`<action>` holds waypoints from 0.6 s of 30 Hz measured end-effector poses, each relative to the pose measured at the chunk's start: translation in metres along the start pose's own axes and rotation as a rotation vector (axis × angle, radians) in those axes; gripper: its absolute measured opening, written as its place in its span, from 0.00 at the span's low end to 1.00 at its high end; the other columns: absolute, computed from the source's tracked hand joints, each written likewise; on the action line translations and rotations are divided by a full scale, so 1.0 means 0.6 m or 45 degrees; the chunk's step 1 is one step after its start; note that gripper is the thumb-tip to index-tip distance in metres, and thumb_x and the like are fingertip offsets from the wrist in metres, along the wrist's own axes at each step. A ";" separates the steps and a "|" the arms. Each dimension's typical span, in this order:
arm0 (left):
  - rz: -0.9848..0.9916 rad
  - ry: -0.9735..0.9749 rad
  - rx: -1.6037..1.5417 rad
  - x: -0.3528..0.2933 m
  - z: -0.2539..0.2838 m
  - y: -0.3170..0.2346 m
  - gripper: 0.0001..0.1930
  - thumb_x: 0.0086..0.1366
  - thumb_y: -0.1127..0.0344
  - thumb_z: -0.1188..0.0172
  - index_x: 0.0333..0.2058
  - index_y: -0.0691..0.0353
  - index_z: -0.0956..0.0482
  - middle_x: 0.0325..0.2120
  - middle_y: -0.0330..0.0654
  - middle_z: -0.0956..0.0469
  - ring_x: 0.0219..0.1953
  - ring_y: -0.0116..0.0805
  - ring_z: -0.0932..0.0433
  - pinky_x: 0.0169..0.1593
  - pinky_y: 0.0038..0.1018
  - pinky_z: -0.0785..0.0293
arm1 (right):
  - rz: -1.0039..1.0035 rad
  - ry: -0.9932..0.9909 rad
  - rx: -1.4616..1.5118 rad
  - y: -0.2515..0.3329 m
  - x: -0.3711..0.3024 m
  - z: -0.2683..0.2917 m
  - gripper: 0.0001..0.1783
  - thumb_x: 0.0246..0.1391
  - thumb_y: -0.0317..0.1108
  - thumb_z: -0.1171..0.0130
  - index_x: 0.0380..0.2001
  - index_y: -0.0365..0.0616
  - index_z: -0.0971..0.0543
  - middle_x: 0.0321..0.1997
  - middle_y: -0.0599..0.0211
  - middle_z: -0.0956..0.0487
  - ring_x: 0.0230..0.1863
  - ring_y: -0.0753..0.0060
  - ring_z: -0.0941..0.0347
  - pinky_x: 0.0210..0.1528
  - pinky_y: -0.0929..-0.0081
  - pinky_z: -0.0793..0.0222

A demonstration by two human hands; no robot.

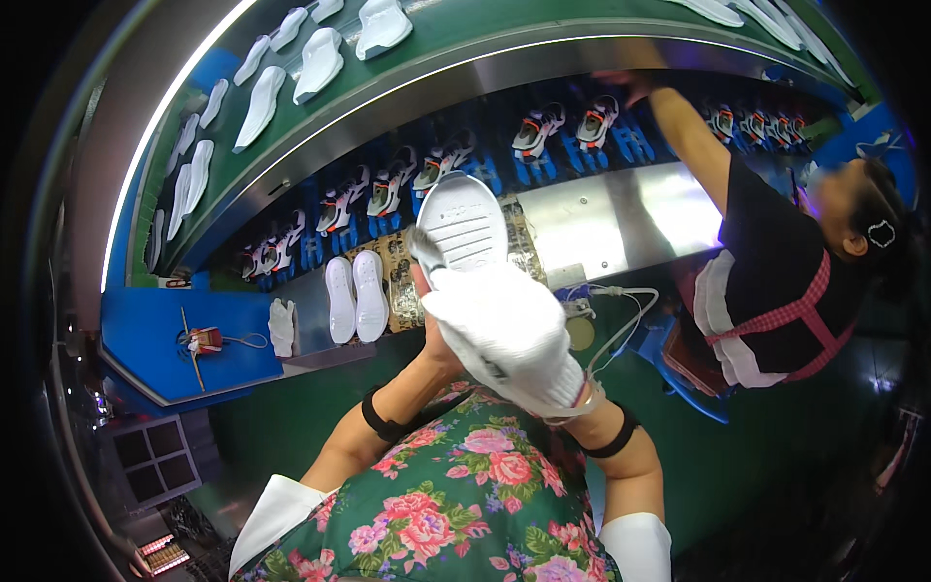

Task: Applying glue or primer to the bottom of shoe soles using a brush at a manufacturing station.

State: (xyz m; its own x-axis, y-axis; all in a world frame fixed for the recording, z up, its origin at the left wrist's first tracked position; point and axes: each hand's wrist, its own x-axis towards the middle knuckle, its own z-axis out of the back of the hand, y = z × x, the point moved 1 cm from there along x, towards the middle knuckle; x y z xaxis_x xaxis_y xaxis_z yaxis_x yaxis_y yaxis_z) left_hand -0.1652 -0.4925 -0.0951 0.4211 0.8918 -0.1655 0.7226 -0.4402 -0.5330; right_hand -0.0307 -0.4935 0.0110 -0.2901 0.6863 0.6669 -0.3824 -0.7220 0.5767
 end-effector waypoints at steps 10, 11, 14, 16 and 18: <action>-0.204 0.101 -0.264 -0.003 0.016 -0.007 0.51 0.63 0.19 0.72 0.70 0.56 0.44 0.64 0.47 0.34 0.64 0.44 0.32 0.67 0.41 0.35 | 0.064 -0.067 0.110 0.003 -0.007 -0.028 0.16 0.41 0.25 0.33 0.38 0.42 0.15 0.42 0.56 0.15 0.40 0.54 0.18 0.45 0.63 0.23; -0.223 0.323 -0.589 -0.004 0.025 -0.007 0.51 0.63 0.19 0.71 0.70 0.55 0.44 0.64 0.47 0.34 0.64 0.44 0.32 0.67 0.41 0.35 | 0.026 -0.048 0.219 0.005 -0.005 -0.024 0.15 0.41 0.25 0.32 0.38 0.41 0.15 0.41 0.56 0.15 0.40 0.55 0.18 0.45 0.64 0.23; -0.195 -0.086 -0.086 0.002 0.006 -0.015 0.50 0.63 0.19 0.69 0.68 0.55 0.42 0.61 0.45 0.31 0.61 0.43 0.29 0.65 0.41 0.32 | -0.144 -0.262 0.249 -0.038 -0.011 -0.023 0.15 0.40 0.25 0.31 0.37 0.42 0.14 0.41 0.56 0.15 0.40 0.57 0.19 0.44 0.66 0.23; -0.203 -0.201 -0.034 0.006 -0.002 -0.010 0.50 0.63 0.19 0.68 0.67 0.56 0.40 0.61 0.45 0.30 0.60 0.42 0.29 0.62 0.41 0.30 | -0.028 -0.170 0.119 -0.034 -0.016 -0.005 0.17 0.41 0.26 0.33 0.39 0.41 0.15 0.43 0.54 0.16 0.42 0.54 0.19 0.45 0.62 0.23; -0.186 -0.106 -0.100 0.020 0.044 0.006 0.50 0.63 0.19 0.67 0.67 0.56 0.40 0.61 0.45 0.30 0.60 0.42 0.29 0.62 0.41 0.29 | 0.103 -0.091 0.031 -0.021 -0.019 -0.018 0.17 0.40 0.26 0.34 0.39 0.41 0.16 0.42 0.55 0.16 0.42 0.54 0.19 0.46 0.61 0.23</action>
State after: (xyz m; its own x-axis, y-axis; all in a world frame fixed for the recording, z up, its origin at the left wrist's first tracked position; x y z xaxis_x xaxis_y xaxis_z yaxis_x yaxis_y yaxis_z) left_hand -0.1720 -0.4805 -0.1206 0.2641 0.9509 -0.1614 0.8144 -0.3095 -0.4908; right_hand -0.0319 -0.4910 -0.0089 -0.2553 0.6183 0.7433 -0.3387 -0.7773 0.5303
